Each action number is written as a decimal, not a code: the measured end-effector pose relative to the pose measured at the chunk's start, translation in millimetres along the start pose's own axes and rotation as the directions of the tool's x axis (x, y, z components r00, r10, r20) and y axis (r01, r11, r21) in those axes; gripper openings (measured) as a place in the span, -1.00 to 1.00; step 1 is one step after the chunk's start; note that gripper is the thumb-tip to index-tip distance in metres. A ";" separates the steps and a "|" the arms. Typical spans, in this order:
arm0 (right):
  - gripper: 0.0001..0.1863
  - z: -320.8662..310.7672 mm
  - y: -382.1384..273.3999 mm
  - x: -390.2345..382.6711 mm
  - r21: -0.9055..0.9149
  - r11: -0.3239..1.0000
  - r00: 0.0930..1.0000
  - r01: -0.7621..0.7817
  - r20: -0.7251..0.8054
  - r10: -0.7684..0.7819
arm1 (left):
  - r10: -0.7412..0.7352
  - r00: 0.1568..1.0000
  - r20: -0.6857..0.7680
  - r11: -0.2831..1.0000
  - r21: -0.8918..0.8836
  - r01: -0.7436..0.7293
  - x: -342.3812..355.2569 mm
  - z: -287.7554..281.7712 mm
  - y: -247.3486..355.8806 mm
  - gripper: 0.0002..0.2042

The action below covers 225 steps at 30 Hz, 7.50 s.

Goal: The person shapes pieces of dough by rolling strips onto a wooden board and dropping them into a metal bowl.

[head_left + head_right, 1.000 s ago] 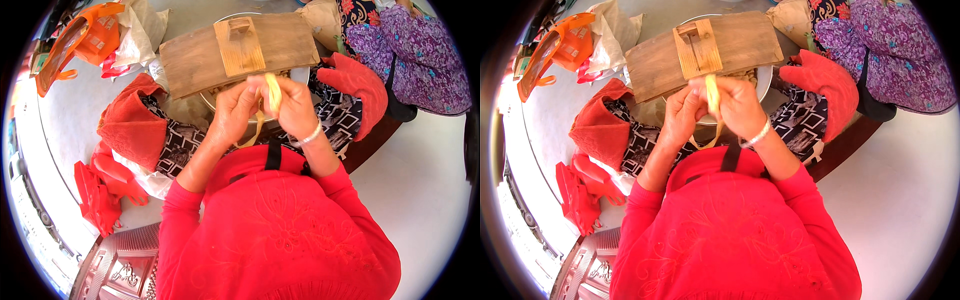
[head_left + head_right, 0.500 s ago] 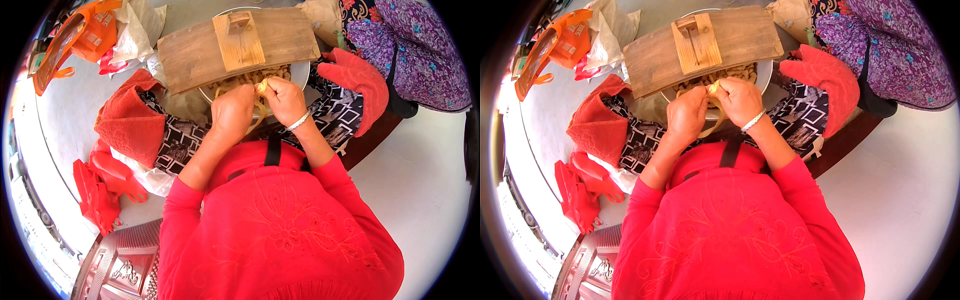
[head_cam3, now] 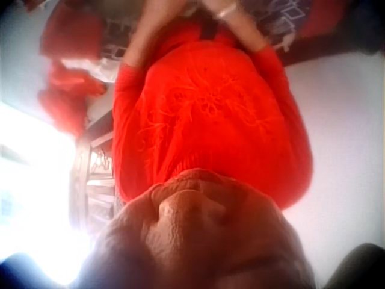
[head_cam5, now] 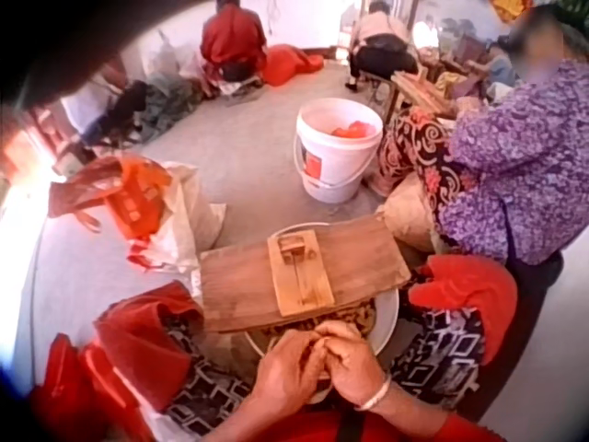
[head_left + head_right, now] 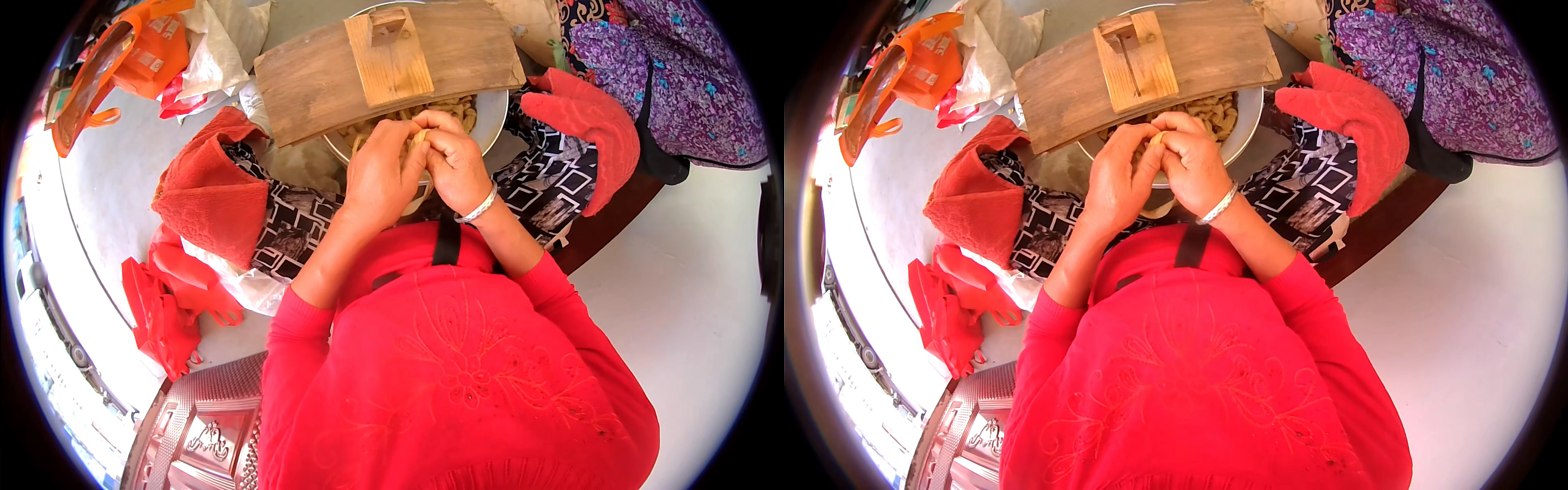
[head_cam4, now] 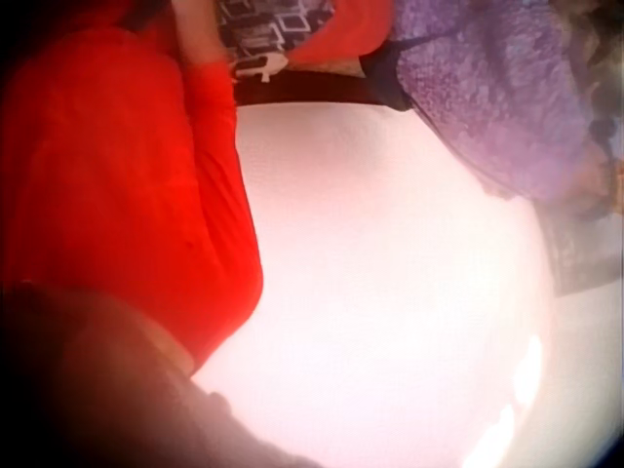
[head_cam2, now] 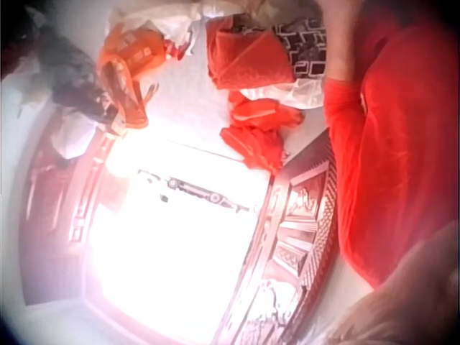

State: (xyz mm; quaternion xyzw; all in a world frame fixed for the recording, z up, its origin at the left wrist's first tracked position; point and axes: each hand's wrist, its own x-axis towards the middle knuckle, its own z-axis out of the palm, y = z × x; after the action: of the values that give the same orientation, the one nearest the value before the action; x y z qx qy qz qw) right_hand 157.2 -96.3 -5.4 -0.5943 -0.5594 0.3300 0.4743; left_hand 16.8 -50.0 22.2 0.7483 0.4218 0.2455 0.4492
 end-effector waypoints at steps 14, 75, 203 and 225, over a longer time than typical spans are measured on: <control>-0.88 -51.4 2.6 26.9 -0.021 1.000 0.982 0.014 -0.188 -0.018 | -0.552 0.744 0.377 0.234 -0.787 0.571 -50.4 22.2 -49.8 -0.82; -0.89 -4.1 -4.2 -2.8 -0.025 0.999 0.996 0.026 -0.080 -0.028 | -0.114 0.992 -0.044 0.989 0.094 0.118 3.1 7.1 10.5 -0.79; -0.90 -73.5 -16.1 52.4 0.248 0.787 0.749 -0.565 0.554 0.363 | -0.202 0.942 0.267 0.821 -0.479 0.312 17.6 -35.0 -22.7 -0.91; -0.91 -40.5 -10.2 65.7 -0.623 0.715 0.935 0.317 0.079 -0.346 | -0.118 0.959 -0.257 0.992 -0.081 0.101 58.8 -39.8 -59.5 -0.91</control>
State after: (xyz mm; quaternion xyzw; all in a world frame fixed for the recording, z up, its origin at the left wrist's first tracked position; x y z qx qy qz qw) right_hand 201.3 -40.7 26.7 -0.6149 -0.7236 0.0216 0.3128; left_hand -6.6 32.9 -11.9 0.6695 0.5095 0.3307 0.4276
